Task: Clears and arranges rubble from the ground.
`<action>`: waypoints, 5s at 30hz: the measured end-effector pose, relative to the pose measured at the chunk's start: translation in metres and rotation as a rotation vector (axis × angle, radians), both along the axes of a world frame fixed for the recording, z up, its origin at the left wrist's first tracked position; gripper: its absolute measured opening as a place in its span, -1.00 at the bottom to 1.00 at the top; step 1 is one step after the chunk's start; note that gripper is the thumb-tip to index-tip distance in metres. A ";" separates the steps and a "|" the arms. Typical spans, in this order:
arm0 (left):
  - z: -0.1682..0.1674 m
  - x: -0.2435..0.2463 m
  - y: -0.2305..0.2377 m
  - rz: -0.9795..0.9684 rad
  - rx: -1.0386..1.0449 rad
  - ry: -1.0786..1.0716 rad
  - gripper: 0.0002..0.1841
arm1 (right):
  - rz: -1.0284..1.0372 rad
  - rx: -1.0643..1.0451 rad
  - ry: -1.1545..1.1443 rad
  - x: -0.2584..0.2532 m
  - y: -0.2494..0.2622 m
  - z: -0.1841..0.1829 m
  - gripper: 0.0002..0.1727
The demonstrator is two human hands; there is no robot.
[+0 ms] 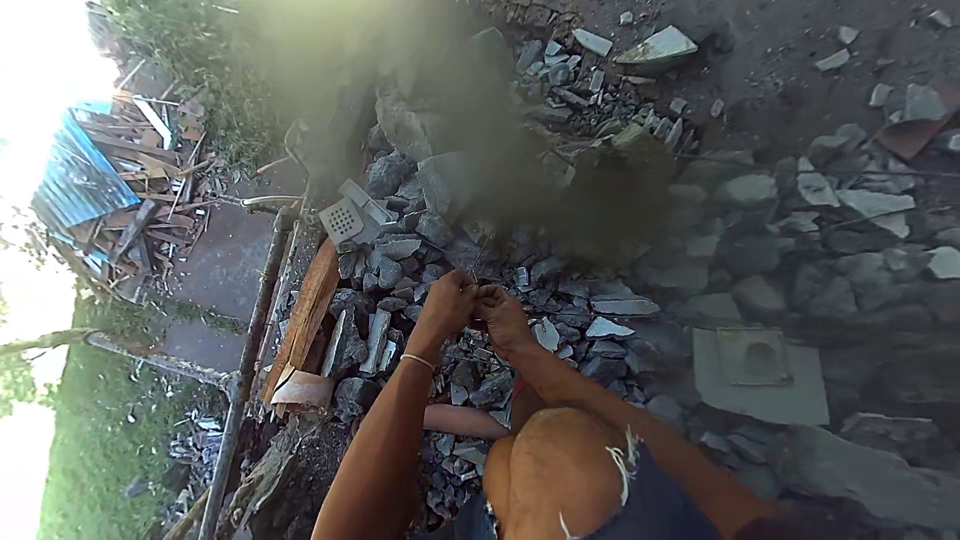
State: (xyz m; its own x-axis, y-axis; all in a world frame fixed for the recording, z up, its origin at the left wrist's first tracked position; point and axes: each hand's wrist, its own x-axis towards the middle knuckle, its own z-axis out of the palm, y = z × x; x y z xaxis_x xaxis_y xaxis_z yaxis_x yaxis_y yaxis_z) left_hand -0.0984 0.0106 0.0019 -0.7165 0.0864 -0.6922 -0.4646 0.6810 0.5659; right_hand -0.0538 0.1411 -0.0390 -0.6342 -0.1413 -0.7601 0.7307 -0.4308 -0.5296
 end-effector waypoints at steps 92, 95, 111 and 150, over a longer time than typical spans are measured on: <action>-0.042 -0.082 -0.004 -0.824 -0.413 0.231 -0.43 | 0.336 0.048 -0.216 -0.031 0.022 -0.050 -0.75; -0.052 -0.074 0.004 -0.864 -0.432 0.290 -0.45 | 0.340 0.058 -0.220 -0.033 0.021 -0.051 -0.75; -0.094 -0.072 -0.031 -1.034 -0.385 0.705 -0.68 | 0.317 -0.007 -0.161 -0.041 0.017 -0.047 -0.72; -0.040 0.033 0.039 0.902 0.052 0.272 -0.66 | 1.137 0.668 0.280 -0.086 0.037 -0.037 -0.71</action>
State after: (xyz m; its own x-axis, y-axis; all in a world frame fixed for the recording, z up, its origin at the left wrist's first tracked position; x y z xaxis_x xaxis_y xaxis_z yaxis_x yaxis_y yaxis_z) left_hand -0.0655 0.0495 -0.0382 -0.6643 -0.5539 -0.5019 -0.6514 0.0997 0.7522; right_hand -0.1394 0.1777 -0.0757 -0.5580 -0.3451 -0.7547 0.3414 0.7334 -0.5878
